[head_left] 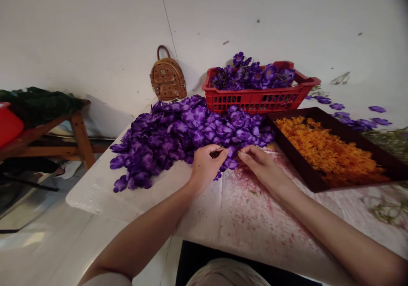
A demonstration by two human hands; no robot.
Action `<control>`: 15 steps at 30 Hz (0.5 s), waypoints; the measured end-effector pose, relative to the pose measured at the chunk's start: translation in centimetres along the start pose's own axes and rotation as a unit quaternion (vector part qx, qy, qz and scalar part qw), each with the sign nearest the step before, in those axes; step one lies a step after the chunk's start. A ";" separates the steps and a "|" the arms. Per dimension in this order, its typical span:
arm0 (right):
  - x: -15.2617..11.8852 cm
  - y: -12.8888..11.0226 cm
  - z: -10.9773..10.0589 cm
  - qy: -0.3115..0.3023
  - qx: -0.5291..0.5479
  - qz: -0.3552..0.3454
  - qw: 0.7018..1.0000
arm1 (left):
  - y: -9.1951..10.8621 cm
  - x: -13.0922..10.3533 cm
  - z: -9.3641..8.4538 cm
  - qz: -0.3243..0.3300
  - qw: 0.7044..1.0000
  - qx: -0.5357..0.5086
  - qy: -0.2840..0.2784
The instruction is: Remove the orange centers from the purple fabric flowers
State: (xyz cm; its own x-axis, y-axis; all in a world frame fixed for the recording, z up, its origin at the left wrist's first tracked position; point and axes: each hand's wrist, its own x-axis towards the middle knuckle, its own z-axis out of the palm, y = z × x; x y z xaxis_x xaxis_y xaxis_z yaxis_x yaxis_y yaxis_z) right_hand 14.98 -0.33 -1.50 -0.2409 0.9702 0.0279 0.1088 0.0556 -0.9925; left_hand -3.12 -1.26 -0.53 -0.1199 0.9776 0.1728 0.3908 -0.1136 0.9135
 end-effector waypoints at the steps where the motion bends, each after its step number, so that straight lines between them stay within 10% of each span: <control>1: 0.0 0.0 0.1 -0.012 -0.021 -0.008 1.000 | 0.1 0.0 0.0 0.002 1.000 0.004 -0.001; 15: 0.1 -0.6 -1.3 0.020 -0.020 -0.063 0.998 | -1.1 0.6 -0.5 0.007 0.999 0.028 -0.015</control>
State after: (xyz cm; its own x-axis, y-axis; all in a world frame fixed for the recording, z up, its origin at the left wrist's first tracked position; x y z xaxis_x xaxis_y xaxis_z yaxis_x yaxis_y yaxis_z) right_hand 16.10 0.02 -0.75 -0.2164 0.9634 0.1582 0.1187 0.1868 -0.9752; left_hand -4.04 -0.66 -1.21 -0.0877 0.9810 0.1729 0.4434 -0.1170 0.8886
